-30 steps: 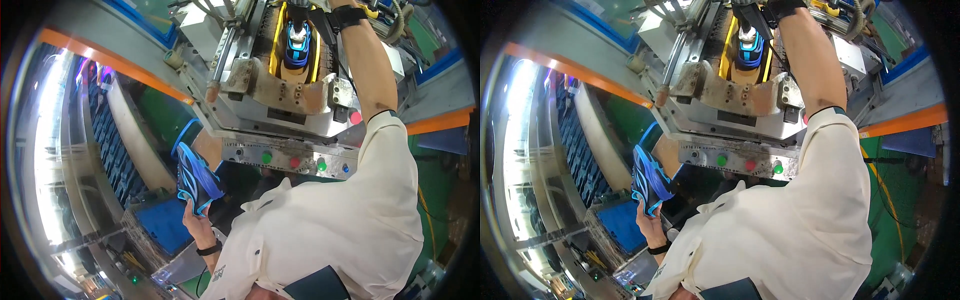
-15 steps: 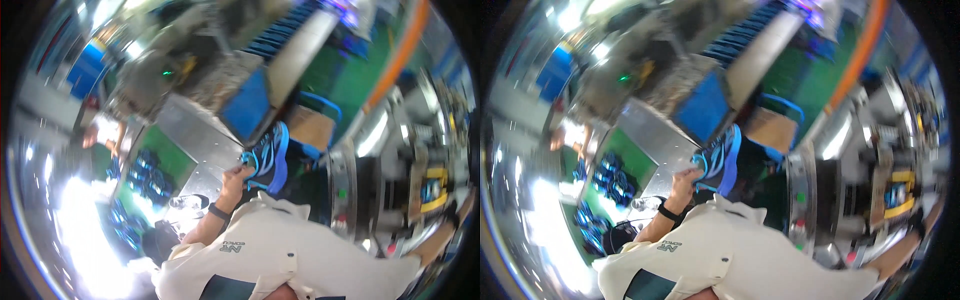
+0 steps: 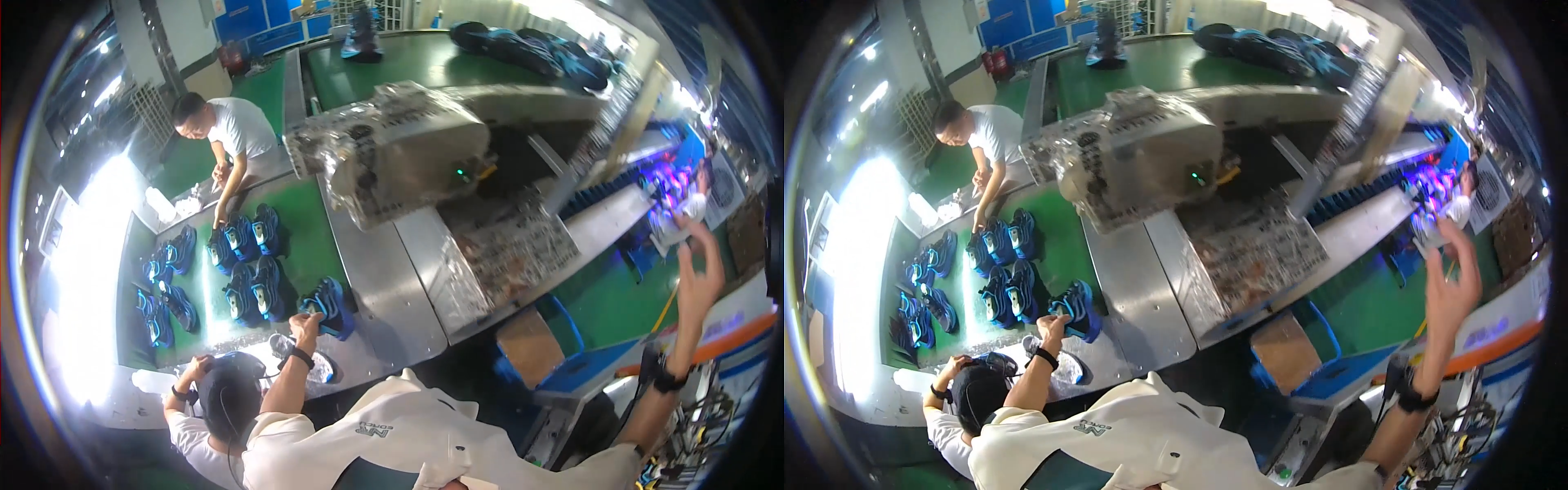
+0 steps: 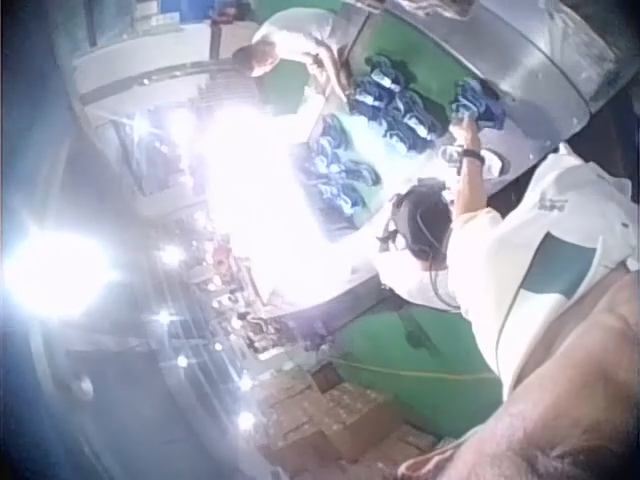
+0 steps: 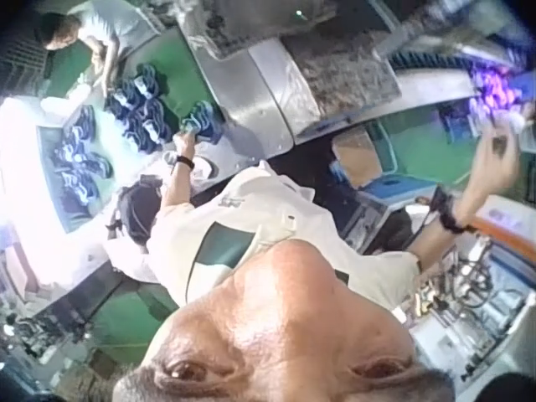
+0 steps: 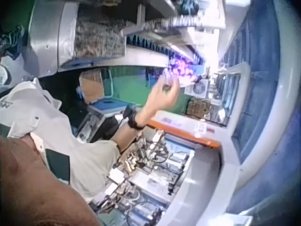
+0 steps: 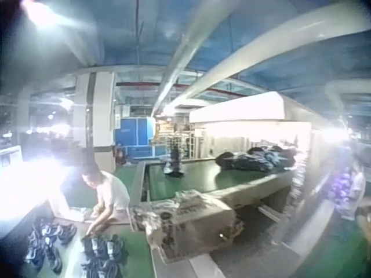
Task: Operating a shoe-lasting machine to shape and bond the upper material of blue athletic shoes.
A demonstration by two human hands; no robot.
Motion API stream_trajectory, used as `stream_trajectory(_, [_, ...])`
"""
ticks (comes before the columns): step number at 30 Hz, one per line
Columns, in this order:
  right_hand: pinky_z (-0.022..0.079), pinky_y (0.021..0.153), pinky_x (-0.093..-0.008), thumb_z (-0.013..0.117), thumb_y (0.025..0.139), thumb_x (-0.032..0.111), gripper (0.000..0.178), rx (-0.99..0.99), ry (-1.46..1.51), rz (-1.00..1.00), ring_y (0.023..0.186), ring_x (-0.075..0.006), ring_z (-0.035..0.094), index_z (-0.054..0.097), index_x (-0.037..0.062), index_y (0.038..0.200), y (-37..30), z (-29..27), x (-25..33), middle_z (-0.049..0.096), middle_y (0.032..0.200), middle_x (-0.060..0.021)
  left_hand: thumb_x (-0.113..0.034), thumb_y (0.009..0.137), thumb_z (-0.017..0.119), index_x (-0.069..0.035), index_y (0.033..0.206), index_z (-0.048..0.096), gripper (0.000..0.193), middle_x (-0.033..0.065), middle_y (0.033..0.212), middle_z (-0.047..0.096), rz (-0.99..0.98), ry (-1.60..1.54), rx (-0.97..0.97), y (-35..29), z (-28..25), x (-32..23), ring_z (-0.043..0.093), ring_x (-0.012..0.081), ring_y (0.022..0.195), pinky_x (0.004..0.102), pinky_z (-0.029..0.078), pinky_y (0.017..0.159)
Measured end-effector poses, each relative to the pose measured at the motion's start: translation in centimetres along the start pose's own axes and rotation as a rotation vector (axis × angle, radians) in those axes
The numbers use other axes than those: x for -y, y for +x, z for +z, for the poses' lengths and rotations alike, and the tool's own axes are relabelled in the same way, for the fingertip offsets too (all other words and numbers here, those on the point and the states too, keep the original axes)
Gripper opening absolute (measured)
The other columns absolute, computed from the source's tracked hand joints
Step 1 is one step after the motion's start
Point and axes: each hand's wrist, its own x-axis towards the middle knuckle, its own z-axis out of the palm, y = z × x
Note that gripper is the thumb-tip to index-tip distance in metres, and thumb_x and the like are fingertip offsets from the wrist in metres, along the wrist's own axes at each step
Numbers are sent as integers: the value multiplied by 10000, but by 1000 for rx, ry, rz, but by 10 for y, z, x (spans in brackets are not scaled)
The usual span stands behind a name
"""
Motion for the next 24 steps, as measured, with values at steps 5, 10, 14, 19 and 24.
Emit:
stream_trajectory(5, [476,909,-368,709,752,31,356,164,80,-601,1027,-291,625,633,44,1099,188,194,165,670,1068,-114,-283,716,692,16,994,586,422,235,874,668,124,386,-275,116,-6,72,648,422,846,468,493,775])
stream_trajectory(10, [505,872,-365,705,829,351,598,464,182,-334,1010,-255,657,533,7,1288,306,388,243,670,1125,-170,-478,785,716,-78,1420,224,897,285,1082,630,-59,330,-278,133,4,41,618,470,970,502,482,841])
stream_trajectory(14, [446,949,-338,668,762,640,1041,610,138,-202,1141,-261,580,295,-41,1454,390,501,250,610,1243,-197,-461,734,777,-76,1462,211,999,257,1215,586,-173,281,-209,169,18,21,602,437,1036,485,481,866])
stream_trajectory(19, [462,789,-257,671,836,517,698,803,287,-167,978,-141,583,523,34,1316,406,596,299,615,1120,-71,-371,772,750,-124,1339,425,699,198,1036,673,-73,372,-477,160,30,66,645,427,932,504,495,807])
stream_trajectory(24, [450,840,-240,694,860,383,653,784,399,-187,968,-100,565,456,35,1359,394,574,283,588,1136,-32,-351,782,748,-136,1324,447,657,170,1075,666,-166,263,-353,164,23,43,646,384,974,461,499,812])
